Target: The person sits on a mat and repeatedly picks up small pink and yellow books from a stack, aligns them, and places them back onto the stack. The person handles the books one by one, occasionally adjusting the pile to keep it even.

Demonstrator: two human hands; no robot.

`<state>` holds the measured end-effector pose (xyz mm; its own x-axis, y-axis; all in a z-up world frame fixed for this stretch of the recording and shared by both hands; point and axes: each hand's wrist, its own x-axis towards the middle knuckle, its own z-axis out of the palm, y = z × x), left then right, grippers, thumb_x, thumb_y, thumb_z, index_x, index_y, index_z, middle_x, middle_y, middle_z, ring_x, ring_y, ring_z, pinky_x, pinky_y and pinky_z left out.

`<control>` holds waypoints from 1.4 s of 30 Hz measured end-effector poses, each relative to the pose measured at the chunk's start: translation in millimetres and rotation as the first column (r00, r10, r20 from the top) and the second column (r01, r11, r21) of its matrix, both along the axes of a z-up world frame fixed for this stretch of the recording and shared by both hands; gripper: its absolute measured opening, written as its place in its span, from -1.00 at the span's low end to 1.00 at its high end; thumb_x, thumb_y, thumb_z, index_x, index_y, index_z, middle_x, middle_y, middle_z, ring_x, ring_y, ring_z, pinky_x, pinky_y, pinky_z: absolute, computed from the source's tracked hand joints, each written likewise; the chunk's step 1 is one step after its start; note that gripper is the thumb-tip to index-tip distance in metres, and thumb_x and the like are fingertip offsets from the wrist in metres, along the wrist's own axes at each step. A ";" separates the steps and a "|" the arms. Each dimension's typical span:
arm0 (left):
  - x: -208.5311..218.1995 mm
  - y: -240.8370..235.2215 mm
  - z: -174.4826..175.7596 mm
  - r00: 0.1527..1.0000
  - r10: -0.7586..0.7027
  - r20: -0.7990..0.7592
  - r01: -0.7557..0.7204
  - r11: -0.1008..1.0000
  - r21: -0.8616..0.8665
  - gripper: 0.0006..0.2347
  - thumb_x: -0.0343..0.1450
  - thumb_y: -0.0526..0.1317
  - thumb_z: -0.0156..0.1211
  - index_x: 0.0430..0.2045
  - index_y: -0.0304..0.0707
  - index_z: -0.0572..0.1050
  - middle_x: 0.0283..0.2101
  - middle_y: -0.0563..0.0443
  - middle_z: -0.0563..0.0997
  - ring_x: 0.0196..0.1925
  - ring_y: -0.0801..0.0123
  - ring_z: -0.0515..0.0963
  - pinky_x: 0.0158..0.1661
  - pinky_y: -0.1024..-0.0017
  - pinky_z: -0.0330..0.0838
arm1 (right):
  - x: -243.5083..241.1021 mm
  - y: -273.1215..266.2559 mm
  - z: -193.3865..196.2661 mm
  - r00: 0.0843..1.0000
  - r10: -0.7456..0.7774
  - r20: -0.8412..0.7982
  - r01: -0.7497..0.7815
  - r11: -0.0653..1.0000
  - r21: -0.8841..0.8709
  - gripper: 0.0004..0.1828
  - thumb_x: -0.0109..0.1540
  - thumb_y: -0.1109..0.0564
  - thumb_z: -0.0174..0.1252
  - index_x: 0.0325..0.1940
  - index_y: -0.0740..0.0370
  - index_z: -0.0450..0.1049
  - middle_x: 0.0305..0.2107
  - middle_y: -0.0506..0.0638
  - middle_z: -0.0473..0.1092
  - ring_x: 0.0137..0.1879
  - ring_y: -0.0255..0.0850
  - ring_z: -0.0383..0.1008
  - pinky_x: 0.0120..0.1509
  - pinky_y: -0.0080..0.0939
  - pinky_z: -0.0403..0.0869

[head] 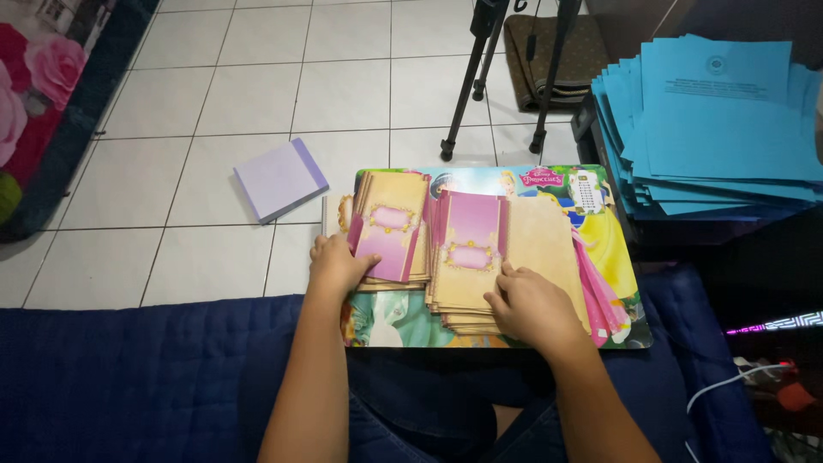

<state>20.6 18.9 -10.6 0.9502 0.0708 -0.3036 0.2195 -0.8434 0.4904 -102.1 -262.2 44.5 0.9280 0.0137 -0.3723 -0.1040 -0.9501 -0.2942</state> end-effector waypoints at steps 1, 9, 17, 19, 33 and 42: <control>1.2 1.5 -6.9 1.000 0.000 -0.001 0.000 1.000 0.001 -0.51 0.25 0.03 0.49 -0.18 -0.42 0.51 0.11 -0.35 0.40 0.29 -0.32 0.38 0.26 -0.03 0.32 | -0.9 0.0 -0.8 1.000 0.000 -0.001 0.000 1.000 0.001 -0.52 0.29 -0.14 -0.04 0.04 0.19 0.58 0.31 0.13 0.35 0.40 0.01 0.37 0.31 0.00 0.45; -13.5 -14.2 -9.3 0.912 -0.099 0.398 0.117 0.993 -0.022 -0.91 0.32 -0.36 0.22 -0.53 -0.35 0.42 -0.23 -0.30 0.48 -0.07 -0.33 0.57 -0.04 -0.03 0.49 | -1.1 -3.4 0.6 1.000 0.001 0.007 -0.002 1.000 0.031 -0.52 0.29 -0.11 -0.03 0.09 0.22 0.56 0.31 0.17 0.34 0.41 0.02 0.36 0.33 0.01 0.44; -59.5 -48.1 69.1 0.158 -0.282 0.946 0.535 0.830 0.158 -0.97 0.42 -0.30 0.29 -0.40 -0.11 0.55 -0.23 0.06 0.62 -0.12 0.11 0.54 -0.05 0.18 0.26 | -24.8 4.4 1.9 0.614 0.005 0.789 -0.002 1.000 -0.004 -0.47 0.20 -0.05 0.27 0.23 0.05 0.39 0.22 0.12 0.31 0.34 0.09 0.30 0.31 0.11 0.32; -75.4 -59.1 70.1 0.052 -0.295 0.954 0.568 0.794 0.215 -0.94 0.46 -0.25 0.28 -0.42 -0.14 0.55 -0.21 0.07 0.66 -0.12 0.14 0.51 -0.06 0.20 0.18 | -32.2 11.0 12.7 0.570 0.095 0.816 -0.041 0.995 -0.087 -0.30 0.13 -0.06 0.33 0.30 0.02 0.26 0.38 0.14 0.12 0.46 0.14 0.10 0.43 0.27 0.18; -72.5 -105.4 4.2 0.897 0.043 0.441 0.391 0.389 -0.834 -0.85 0.42 -0.25 0.38 -0.50 -0.27 0.53 -0.77 0.01 0.54 -0.69 0.49 0.41 -0.54 0.58 0.21 | -9.8 23.5 15.9 0.721 -0.639 -0.268 0.165 -0.217 0.962 -0.84 0.17 0.28 0.20 -0.27 0.22 0.32 -0.69 -0.14 0.24 -0.63 -0.36 0.31 -0.51 -0.30 0.41; -63.7 -122.8 -44.0 0.970 0.065 0.233 0.203 0.310 -0.929 -0.90 0.51 -0.25 0.19 -0.37 -0.21 0.42 -0.58 0.20 0.45 -0.54 0.61 0.43 -0.49 0.64 0.34 | 8.3 -7.2 -10.9 0.838 -0.492 -0.237 0.321 0.092 0.943 -0.58 0.35 -0.11 -0.02 0.21 0.08 0.41 -0.49 -0.22 0.31 -0.57 -0.45 0.17 -0.68 -0.53 0.07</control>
<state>-43.1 -104.0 -54.6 0.9765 -0.2041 0.0687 -0.0230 0.2183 0.9756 -93.8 -269.4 33.6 0.9464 -0.1327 -0.2946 -0.2620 0.2184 -0.9400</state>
